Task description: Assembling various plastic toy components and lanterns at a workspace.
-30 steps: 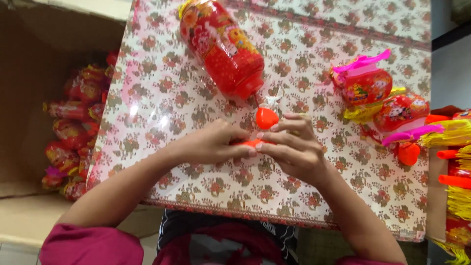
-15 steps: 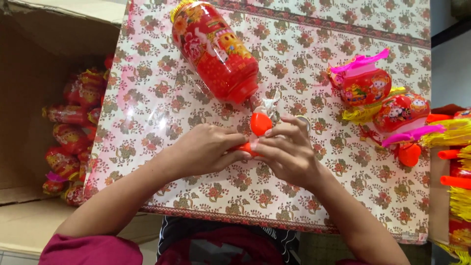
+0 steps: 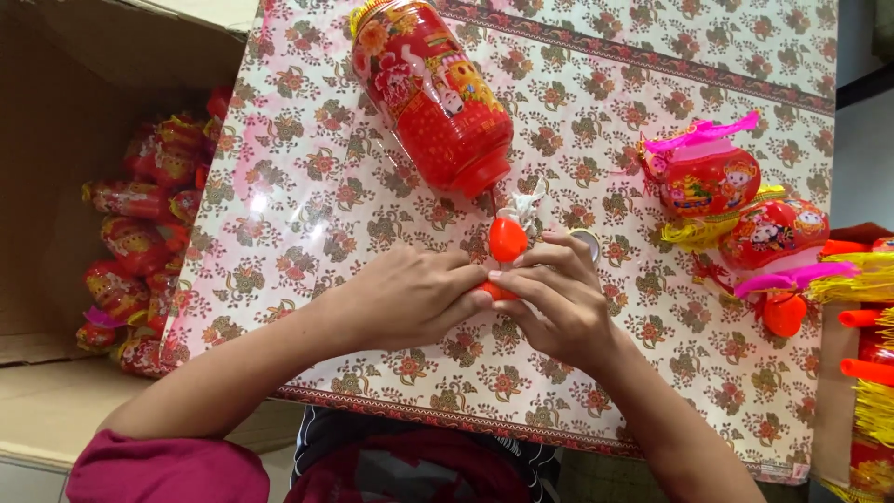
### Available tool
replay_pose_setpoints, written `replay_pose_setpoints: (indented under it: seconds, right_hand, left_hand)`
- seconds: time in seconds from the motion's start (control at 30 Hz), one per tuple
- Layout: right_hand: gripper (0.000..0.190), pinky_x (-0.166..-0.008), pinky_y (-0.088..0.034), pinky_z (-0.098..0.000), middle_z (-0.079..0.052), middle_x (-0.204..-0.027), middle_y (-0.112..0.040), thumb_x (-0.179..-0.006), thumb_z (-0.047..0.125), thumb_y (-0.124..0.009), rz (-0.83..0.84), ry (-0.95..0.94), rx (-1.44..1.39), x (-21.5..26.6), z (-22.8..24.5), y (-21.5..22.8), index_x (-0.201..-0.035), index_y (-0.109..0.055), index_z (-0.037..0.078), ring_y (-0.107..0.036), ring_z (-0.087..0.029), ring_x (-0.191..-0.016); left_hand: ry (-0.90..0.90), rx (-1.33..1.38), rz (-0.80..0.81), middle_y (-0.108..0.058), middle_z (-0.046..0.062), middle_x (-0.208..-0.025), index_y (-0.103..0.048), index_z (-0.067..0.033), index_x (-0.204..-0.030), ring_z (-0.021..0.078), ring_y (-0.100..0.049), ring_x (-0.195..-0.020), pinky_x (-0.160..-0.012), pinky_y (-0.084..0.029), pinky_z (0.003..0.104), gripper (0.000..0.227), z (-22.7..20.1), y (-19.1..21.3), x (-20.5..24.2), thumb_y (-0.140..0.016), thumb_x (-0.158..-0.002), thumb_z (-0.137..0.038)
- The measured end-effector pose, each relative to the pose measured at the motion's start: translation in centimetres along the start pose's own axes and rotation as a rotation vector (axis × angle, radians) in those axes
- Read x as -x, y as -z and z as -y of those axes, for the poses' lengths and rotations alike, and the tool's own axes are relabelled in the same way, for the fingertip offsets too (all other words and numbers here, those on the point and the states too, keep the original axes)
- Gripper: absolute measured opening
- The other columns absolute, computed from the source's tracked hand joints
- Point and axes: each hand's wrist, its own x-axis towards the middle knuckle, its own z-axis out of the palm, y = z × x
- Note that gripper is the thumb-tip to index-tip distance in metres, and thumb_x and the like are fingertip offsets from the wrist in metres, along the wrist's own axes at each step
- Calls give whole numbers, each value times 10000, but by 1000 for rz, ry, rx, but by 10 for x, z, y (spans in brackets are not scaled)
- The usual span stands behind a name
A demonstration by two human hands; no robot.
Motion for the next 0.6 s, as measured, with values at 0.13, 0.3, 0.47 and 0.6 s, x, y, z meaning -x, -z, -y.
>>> replay_pose_setpoints:
  seconds: [0.13,0.3,0.47,0.6]
  right_hand:
    - [219,-1032,-493,-487,-42,-903,-765,-890,249,-816,-23,-25,7,3,-6,2,-1025,-791,79,-673,-225,-891]
    - [198,-1019,-504,-500,-46,-895,-759,-882,224,-826,-30,-28,17,0,-4,2,-1011,-798,76,-665,-238,-897]
    - [204,-957,-544,-507,-63,-878,-760,-856,211,-848,-59,-30,30,-8,-2,9,-1004,-806,76,-665,-261,-868]
    - [194,-966,-525,-520,-67,-849,-748,-873,234,-847,-117,45,59,15,-15,-6,-1017,-826,106,-636,-268,-860]
  left_hand:
    - [-29,30,-26,-685,149,-785,-675,43,-1166,245,-703,-652,-557,-572,318,363,2,8,-5,-415,-1020,-163]
    - [-54,88,-166,-708,164,-827,-709,40,-1099,277,-717,-761,-660,-597,352,312,20,3,-5,-718,-911,-208]
    - [-119,-43,-221,-713,138,-817,-719,-80,-1121,299,-717,-666,-556,-587,393,290,33,-7,-8,-686,-919,-286]
    - [-139,53,-289,-692,60,-772,-723,-192,-1064,245,-689,-601,-563,-583,378,463,48,-31,-10,-532,-918,-588]
